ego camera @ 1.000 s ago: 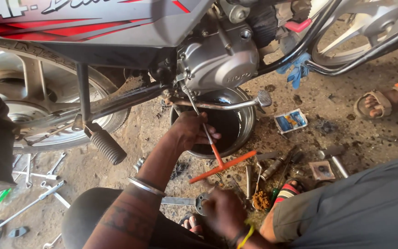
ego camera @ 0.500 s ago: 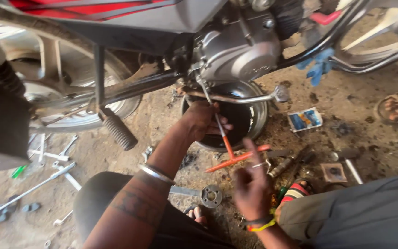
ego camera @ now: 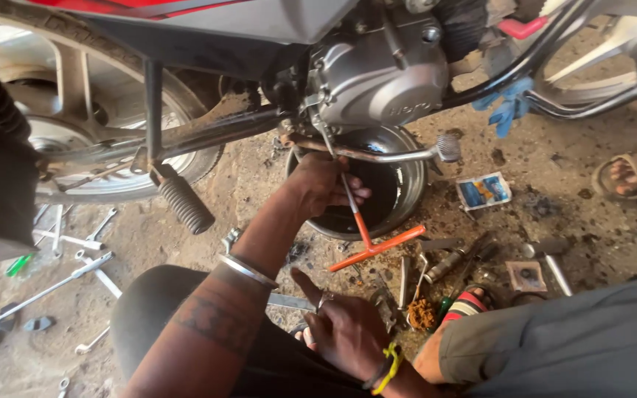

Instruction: The person crouches beside a motorcycle and uses a T-handle wrench to loosen the engine drain plug, letting used oil drain into a basin below. They work on the drain area by hand, then pour new oil from a red bottle into the engine.

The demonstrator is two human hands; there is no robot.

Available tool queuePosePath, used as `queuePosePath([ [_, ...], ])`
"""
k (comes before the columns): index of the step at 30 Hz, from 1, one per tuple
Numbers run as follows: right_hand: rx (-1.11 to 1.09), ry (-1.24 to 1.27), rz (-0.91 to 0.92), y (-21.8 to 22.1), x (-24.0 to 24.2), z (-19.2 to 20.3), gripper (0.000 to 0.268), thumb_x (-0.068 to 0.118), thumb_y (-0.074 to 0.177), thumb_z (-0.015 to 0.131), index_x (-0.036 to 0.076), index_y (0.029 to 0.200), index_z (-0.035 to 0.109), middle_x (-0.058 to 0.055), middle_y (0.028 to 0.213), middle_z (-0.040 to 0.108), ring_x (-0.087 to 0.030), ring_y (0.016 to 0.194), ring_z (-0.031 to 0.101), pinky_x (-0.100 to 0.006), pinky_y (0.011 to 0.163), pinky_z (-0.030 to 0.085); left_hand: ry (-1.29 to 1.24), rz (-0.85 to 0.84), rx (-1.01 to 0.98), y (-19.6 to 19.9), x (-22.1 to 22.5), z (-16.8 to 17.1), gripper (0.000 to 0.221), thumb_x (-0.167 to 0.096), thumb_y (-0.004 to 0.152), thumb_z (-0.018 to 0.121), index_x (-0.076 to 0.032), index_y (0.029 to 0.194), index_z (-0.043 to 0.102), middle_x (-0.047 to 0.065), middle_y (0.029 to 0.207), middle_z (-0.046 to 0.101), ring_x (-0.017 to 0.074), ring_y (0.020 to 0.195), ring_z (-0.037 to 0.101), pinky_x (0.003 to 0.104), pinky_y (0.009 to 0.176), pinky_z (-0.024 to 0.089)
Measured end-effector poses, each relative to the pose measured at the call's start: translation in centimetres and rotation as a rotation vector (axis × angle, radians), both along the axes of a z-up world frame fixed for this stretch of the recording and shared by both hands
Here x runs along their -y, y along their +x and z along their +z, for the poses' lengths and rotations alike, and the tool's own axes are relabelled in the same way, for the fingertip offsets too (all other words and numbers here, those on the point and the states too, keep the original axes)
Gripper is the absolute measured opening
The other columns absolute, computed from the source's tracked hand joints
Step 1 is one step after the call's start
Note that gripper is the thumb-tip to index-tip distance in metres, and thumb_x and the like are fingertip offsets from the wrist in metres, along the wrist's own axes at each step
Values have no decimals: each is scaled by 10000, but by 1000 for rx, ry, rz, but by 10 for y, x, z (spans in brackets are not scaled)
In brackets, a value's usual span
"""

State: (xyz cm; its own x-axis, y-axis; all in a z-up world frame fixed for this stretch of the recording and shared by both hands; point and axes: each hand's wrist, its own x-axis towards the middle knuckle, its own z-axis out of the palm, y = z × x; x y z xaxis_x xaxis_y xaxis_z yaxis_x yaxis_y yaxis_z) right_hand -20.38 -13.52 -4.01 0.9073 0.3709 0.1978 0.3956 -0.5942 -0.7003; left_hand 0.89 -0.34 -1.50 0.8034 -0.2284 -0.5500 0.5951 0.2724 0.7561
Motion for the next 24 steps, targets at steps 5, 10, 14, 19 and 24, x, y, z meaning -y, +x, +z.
queuePosePath([
  [5, 14, 213, -251, 24, 21, 8, 772, 26, 865, 609, 139, 1594, 379, 28, 618, 612, -104, 494, 563, -275, 447, 479, 11, 3, -11, 3, -8, -20, 218, -214, 1088, 410, -25, 1033, 504, 137, 704, 649, 361, 710, 748, 500, 653, 661],
  [10, -243, 113, -321, 22, 16, 14, 853, 55, 838, 667, 131, 1603, 296, 0, 562, 591, -113, 445, 545, -274, 400, 446, 66, 4, 2, 1, -2, -8, 192, -202, 1077, 430, -44, 1016, 521, 135, 704, 639, 353, 688, 736, 501, 644, 654],
  [14, 203, 0, -217, 27, 15, 46, 559, 159, 915, 671, 121, 1444, 493, 2, 661, 654, -158, 545, 590, -337, 517, 457, 74, 17, -11, -4, -4, 5, 184, -185, 1074, 414, -59, 999, 524, 125, 703, 637, 333, 679, 737, 484, 650, 659],
  [19, 685, -289, -222, 61, 16, 59, 436, 288, 932, 612, 40, 1291, 618, -75, 798, 691, -252, 721, 667, -499, 862, 485, 36, 28, -19, -3, -4, 1, 189, -158, 1078, 425, -54, 966, 536, 132, 707, 651, 329, 671, 738, 464, 643, 654],
  [24, -153, -677, -110, 100, 6, 62, 399, 452, 975, 633, 58, 1008, 684, -84, 651, 686, -241, 554, 669, -466, 687, 535, 89, 28, -6, -4, -5, -2, 215, -186, 1082, 416, -62, 950, 532, 143, 719, 663, 314, 677, 734, 442, 632, 652],
])
